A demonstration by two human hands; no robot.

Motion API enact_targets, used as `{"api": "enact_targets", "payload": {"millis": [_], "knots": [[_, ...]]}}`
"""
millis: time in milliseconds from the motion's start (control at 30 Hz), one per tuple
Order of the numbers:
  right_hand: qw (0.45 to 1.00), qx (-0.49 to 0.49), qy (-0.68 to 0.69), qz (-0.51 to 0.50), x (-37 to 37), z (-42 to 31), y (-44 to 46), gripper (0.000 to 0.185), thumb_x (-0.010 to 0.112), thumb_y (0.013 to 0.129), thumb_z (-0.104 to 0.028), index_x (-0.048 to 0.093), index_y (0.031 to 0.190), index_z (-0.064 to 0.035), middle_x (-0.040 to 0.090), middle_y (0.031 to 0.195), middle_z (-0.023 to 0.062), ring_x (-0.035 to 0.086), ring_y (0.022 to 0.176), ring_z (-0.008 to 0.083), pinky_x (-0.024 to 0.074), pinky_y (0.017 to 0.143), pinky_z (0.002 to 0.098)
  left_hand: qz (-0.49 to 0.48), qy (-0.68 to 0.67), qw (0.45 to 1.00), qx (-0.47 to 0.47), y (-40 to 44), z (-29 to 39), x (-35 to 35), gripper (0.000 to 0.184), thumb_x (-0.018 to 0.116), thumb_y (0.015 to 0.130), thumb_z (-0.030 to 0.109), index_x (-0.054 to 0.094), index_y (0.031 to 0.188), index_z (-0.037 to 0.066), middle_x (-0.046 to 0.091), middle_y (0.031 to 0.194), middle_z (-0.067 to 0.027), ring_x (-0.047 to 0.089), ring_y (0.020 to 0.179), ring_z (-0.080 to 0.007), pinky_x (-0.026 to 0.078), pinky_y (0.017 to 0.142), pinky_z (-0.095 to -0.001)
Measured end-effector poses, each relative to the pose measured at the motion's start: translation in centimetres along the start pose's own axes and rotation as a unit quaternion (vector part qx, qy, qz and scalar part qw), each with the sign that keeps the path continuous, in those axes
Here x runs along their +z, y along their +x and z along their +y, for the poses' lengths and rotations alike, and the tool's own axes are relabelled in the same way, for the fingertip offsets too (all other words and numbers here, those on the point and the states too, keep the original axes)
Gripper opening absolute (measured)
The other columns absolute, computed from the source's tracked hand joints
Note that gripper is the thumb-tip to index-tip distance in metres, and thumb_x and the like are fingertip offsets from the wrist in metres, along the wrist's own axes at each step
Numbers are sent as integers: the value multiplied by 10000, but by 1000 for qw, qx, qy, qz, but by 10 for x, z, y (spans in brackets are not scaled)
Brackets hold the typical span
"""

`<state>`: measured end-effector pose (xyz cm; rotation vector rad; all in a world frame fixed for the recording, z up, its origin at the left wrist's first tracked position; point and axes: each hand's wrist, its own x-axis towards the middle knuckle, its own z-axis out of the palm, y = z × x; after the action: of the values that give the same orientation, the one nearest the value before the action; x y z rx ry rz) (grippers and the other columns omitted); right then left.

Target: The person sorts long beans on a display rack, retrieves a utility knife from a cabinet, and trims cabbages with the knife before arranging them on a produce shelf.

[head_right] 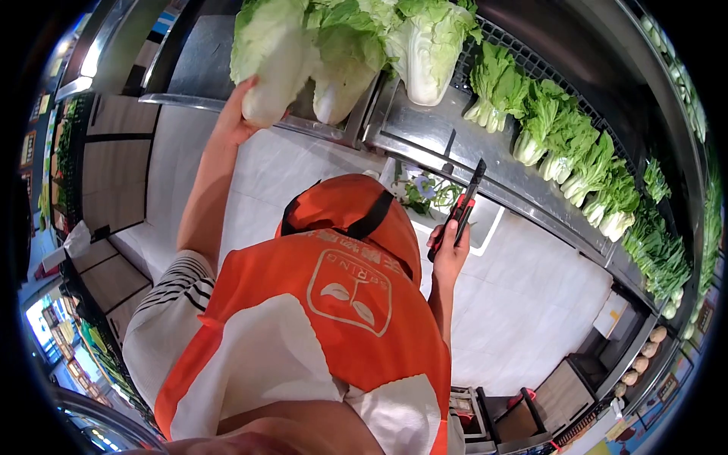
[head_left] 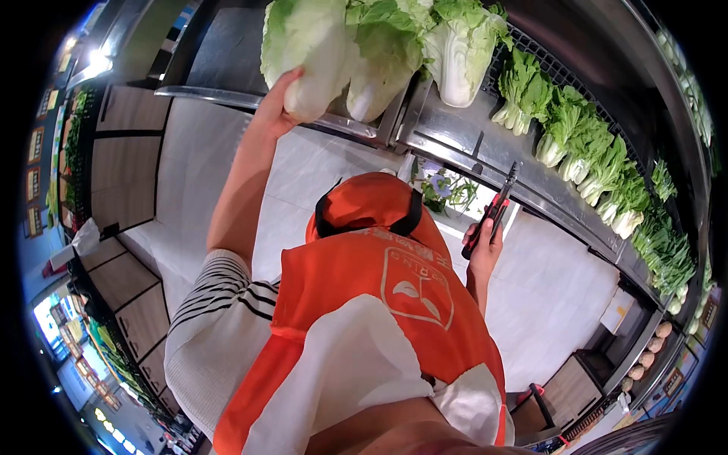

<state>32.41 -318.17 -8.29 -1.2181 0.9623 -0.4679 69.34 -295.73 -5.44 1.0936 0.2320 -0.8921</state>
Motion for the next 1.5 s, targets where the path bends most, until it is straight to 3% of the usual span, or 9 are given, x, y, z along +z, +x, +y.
{"api": "enact_targets", "payload": {"millis": [300, 467, 600, 733, 900, 1133, 1267, 1400, 1500], "knots": [[994, -1, 66, -87, -42, -19, -20, 338, 492, 945, -307, 523, 1097, -6, 508, 674, 6, 473, 556, 78, 361, 501, 213, -293, -301, 907, 36, -105, -41, 156, 734, 550, 813, 555, 350, 1326, 71, 440, 1281, -154, 426, 1184, -341, 337, 1030, -512], [961, -93, 203, -161, -25, -68, -22, 226, 564, 909, -264, 487, 870, -56, 570, 740, 37, 543, 618, 113, 373, 512, 222, -252, -182, 946, 89, -134, -105, 210, 676, 509, 833, 566, 390, 1282, 75, 466, 1253, -125, 445, 1171, -297, 359, 1011, -486], [938, -31, 295, -178, -18, -109, -44, 262, 611, 877, -281, 476, 824, -64, 639, 921, 113, 620, 805, 154, 450, 604, 234, -225, -64, 964, 123, -160, -156, 233, 666, 502, 846, 539, 372, 1294, 63, 450, 1282, -128, 441, 1178, -308, 402, 952, -486], [943, -57, 227, -238, -50, -103, -48, 323, 677, 825, -309, 472, 770, -66, 588, 892, 72, 561, 744, 123, 486, 675, 277, -241, -23, 963, 117, -172, -195, 238, 583, 505, 890, 429, 373, 1292, 28, 477, 1263, -107, 459, 1173, -251, 387, 966, -400], [958, -24, 184, -220, -87, -91, -49, 320, 713, 798, -298, 461, 733, -112, 434, 702, -38, 423, 647, 58, 343, 551, 232, -252, 1, 966, 62, -197, -218, 241, 550, 558, 885, 362, 410, 1259, -14, 496, 1241, -80, 477, 1147, -172, 365, 975, -312], [967, -28, 116, -224, -113, -63, -50, 364, 768, 738, -322, 461, 750, -126, 395, 732, -62, 374, 694, 61, 315, 613, 210, -233, 136, 963, -25, -206, -255, 244, 488, 501, 912, 400, 449, 1238, 40, 531, 1186, -61, 513, 1074, -159, 389, 930, -310], [964, 57, 213, -151, -132, -39, -47, 406, 748, 755, -327, 545, 966, -46, 544, 880, 11, 521, 818, 104, 438, 733, 258, -250, 241, 938, 1, -181, -279, 224, 582, 574, 872, 414, 426, 1283, 30, 537, 1191, -84, 514, 1106, -186, 392, 920, -316], [928, 110, 303, -186, -154, -30, -45, 516, 653, 833, -322, 498, 1160, 46, 595, 1062, 135, 612, 938, 198, 524, 788, 329, -301, 618, 686, 239, -171, -245, 195, 482, 727, 700, 460, 641, 985, 81, 626, 849, -123, 603, 819, -275, 457, 779, -361], [929, 133, 288, -188, -161, -24, -45, 577, 661, 823, -337, 478, 1181, 76, 594, 1073, 147, 631, 906, 208, 548, 762, 331, -207, 716, 514, 424, -188, -215, 200, 655, 803, 536, 414, 587, 1045, 62, 593, 998, -108, 564, 949, -289, 434, 844, -378]]}}
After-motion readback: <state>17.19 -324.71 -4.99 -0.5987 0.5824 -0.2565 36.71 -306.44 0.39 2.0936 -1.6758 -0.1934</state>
